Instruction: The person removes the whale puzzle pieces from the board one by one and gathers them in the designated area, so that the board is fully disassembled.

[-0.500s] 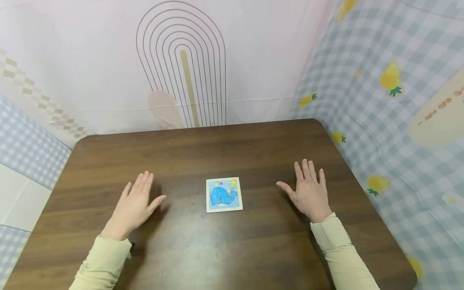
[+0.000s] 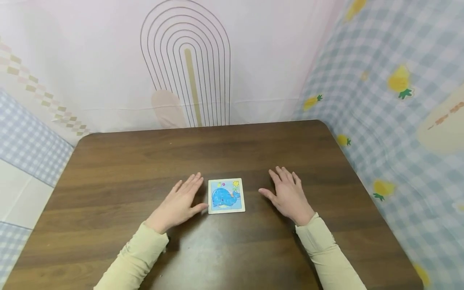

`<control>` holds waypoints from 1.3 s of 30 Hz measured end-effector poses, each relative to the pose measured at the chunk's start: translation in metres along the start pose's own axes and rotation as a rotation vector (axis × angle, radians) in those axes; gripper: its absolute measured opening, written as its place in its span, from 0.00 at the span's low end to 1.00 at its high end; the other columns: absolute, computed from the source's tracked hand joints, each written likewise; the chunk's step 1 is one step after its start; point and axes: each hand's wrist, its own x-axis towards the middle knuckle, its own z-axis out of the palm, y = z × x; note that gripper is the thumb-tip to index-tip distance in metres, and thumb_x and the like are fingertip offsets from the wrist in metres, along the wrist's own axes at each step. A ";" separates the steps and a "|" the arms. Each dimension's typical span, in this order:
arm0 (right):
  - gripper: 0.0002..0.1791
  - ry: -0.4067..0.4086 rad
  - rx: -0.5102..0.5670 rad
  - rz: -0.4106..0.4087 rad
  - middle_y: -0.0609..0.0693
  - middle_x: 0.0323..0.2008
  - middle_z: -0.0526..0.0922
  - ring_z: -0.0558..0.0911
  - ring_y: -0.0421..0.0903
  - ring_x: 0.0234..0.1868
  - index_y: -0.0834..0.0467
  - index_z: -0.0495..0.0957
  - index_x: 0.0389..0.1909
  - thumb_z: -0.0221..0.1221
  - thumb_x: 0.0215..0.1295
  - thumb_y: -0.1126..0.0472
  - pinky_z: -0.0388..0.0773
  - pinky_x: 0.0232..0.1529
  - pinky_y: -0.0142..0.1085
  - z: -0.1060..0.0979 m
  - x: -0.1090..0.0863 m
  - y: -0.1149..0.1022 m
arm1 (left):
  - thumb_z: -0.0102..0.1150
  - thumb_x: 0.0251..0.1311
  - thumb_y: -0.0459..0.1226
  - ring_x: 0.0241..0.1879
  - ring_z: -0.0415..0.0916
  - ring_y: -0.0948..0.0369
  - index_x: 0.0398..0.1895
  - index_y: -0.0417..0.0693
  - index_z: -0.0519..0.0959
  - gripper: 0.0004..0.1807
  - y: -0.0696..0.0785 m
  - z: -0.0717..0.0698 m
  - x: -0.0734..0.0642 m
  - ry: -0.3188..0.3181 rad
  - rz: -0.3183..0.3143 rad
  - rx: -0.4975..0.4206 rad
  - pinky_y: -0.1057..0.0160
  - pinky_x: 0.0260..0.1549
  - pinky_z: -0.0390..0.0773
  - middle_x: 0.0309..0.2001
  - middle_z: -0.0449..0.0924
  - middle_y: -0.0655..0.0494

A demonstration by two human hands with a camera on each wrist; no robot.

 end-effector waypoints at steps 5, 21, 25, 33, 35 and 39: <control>0.40 -0.014 0.020 -0.054 0.64 0.67 0.65 0.60 0.63 0.69 0.63 0.67 0.67 0.59 0.64 0.39 0.53 0.64 0.62 0.006 0.011 -0.024 | 0.58 0.61 0.59 0.76 0.41 0.54 0.76 0.41 0.53 0.49 0.009 0.007 0.012 -0.042 -0.011 -0.002 0.44 0.70 0.44 0.77 0.46 0.48; 0.34 -0.069 -0.033 -0.221 0.53 0.47 0.72 0.65 0.50 0.47 0.58 0.74 0.63 0.65 0.60 0.43 0.64 0.43 0.41 0.034 0.050 -0.090 | 0.53 0.59 0.65 0.74 0.47 0.51 0.74 0.43 0.58 0.49 0.016 0.016 0.017 -0.054 -0.083 0.094 0.40 0.67 0.51 0.76 0.49 0.47; 0.31 -0.064 -0.056 -0.205 0.52 0.46 0.72 0.66 0.50 0.46 0.56 0.76 0.61 0.64 0.61 0.43 0.65 0.45 0.43 0.040 0.052 -0.096 | 0.53 0.58 0.66 0.74 0.49 0.51 0.73 0.43 0.61 0.48 0.018 0.020 0.018 -0.036 -0.081 0.113 0.40 0.66 0.54 0.75 0.52 0.46; 0.25 0.001 -0.081 -0.203 0.51 0.46 0.73 0.67 0.51 0.47 0.53 0.80 0.57 0.64 0.62 0.46 0.62 0.54 0.53 0.049 0.053 -0.102 | 0.51 0.59 0.65 0.74 0.49 0.52 0.74 0.44 0.60 0.48 0.021 0.021 0.018 -0.027 -0.073 0.146 0.41 0.66 0.54 0.75 0.52 0.46; 0.24 0.015 -0.081 -0.206 0.51 0.45 0.73 0.67 0.51 0.47 0.53 0.80 0.56 0.64 0.62 0.47 0.61 0.56 0.55 0.050 0.054 -0.103 | 0.51 0.60 0.65 0.74 0.49 0.52 0.74 0.43 0.59 0.48 0.020 0.021 0.018 -0.021 -0.076 0.156 0.42 0.67 0.54 0.75 0.52 0.46; 0.22 0.037 -0.077 -0.218 0.51 0.45 0.73 0.68 0.52 0.48 0.54 0.81 0.55 0.64 0.62 0.48 0.58 0.57 0.57 0.051 0.056 -0.105 | 0.50 0.62 0.64 0.74 0.49 0.52 0.74 0.41 0.57 0.48 0.020 0.021 0.020 -0.015 -0.077 0.177 0.43 0.67 0.53 0.75 0.52 0.45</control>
